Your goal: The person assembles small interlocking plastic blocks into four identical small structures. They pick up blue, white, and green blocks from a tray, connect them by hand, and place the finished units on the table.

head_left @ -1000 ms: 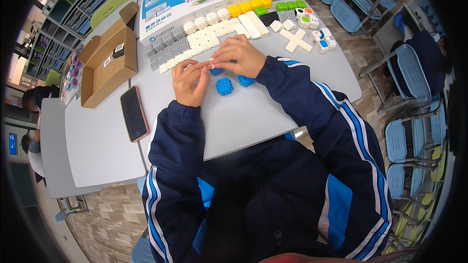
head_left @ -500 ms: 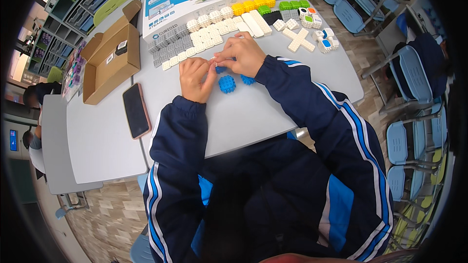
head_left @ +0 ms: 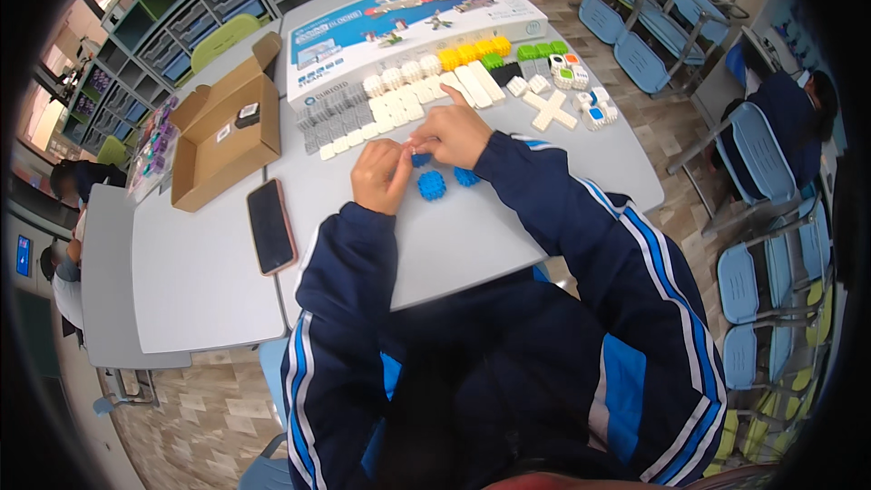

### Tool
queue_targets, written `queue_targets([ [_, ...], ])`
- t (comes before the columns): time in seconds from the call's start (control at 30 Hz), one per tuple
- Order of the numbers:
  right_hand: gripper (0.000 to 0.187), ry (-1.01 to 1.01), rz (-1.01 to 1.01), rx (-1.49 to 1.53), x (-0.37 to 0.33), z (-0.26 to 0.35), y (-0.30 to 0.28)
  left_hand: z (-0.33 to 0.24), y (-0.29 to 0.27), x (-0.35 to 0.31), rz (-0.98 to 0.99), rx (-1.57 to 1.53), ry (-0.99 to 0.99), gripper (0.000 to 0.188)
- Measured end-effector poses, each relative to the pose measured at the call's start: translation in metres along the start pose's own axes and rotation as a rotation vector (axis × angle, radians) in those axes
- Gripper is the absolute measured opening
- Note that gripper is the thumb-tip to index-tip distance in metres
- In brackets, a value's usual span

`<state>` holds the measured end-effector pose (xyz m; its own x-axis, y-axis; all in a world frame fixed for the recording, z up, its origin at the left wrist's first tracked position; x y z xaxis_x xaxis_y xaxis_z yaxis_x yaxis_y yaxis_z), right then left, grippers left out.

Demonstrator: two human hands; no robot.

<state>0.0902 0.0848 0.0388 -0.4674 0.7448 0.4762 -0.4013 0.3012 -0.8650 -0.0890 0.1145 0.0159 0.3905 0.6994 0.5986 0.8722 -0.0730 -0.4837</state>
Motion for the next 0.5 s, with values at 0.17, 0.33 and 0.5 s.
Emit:
queue_targets([
  [0.17, 0.016, -0.032, -0.154, 0.070, -0.011, -0.009, 0.009, 0.000, -0.002, 0.006, 0.004, -0.031, -0.052, 0.006],
  [0.33, 0.016, -0.026, -0.256, 0.274, -0.017, -0.008, 0.006, -0.002, -0.007, 0.000, 0.057, 0.036, 0.028, 0.006],
  [0.5, 0.020, -0.030, -0.426, 0.519, -0.017, -0.022, -0.022, -0.001, -0.006, 0.000, 0.016, -0.013, -0.009, 0.008],
])
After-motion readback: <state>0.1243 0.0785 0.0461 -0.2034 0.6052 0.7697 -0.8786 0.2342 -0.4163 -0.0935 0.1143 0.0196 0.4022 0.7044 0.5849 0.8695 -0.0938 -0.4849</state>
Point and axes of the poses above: each hand's wrist, its own x-axis towards the middle knuckle, its own y-axis out of the palm, z = x × y, the point moved 2 cm from there along x, towards the middle knuckle, and after that the axes turned 15 degrees about -y, right-handed, at the moved point
